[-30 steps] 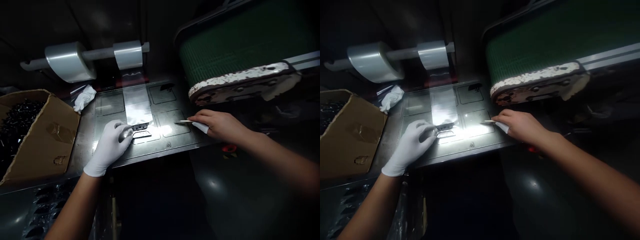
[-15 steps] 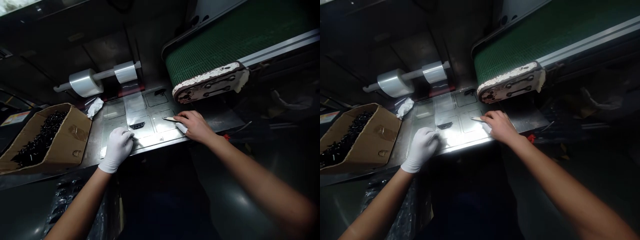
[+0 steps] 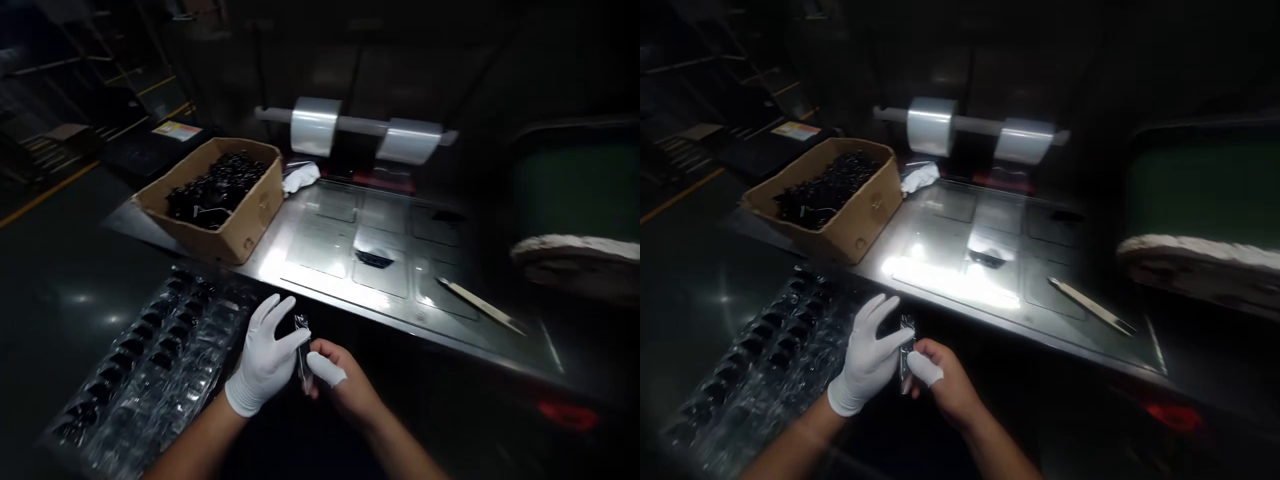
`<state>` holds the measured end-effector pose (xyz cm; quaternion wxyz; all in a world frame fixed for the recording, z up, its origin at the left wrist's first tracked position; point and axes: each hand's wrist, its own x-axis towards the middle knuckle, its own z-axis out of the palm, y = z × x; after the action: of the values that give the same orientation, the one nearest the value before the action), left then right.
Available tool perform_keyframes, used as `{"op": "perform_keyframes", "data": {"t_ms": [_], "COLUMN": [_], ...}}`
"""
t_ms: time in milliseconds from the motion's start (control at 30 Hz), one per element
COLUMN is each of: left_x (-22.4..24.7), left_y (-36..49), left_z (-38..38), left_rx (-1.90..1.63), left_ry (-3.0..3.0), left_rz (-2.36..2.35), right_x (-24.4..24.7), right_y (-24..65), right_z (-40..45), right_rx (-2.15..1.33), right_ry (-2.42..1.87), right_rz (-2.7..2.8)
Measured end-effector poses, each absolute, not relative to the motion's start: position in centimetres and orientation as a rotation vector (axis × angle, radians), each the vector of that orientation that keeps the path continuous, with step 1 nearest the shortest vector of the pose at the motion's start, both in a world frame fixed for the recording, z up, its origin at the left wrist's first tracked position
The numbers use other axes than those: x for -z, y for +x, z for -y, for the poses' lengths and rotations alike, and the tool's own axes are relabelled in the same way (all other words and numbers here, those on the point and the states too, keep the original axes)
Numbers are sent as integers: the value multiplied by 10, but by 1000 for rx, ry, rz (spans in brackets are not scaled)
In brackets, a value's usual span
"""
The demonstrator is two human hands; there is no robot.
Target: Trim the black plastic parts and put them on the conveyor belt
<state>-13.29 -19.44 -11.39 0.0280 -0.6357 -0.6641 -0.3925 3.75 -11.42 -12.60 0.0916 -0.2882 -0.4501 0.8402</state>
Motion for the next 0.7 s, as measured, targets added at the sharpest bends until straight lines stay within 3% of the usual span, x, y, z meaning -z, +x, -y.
{"op": "perform_keyframes", "data": {"t_ms": [200, 367, 500, 700], "left_x": [122, 129, 144, 158], "left_y": [-148, -159, -190, -273], "left_z": [229, 250, 286, 393], "left_rx": [2183, 2425, 2328, 1647], "left_ry": [-1172, -787, -323, 277], "left_rz": [2859, 3033, 3143, 3125], "right_x": [131, 146, 163, 202], "right_y": [8, -25, -35, -12], "right_z": [105, 110, 111, 102], "right_rx": [-2428, -2271, -2182, -2142], "right_ry": [-1059, -823, -689, -809], "right_rz": [1780, 2297, 2582, 2735]}}
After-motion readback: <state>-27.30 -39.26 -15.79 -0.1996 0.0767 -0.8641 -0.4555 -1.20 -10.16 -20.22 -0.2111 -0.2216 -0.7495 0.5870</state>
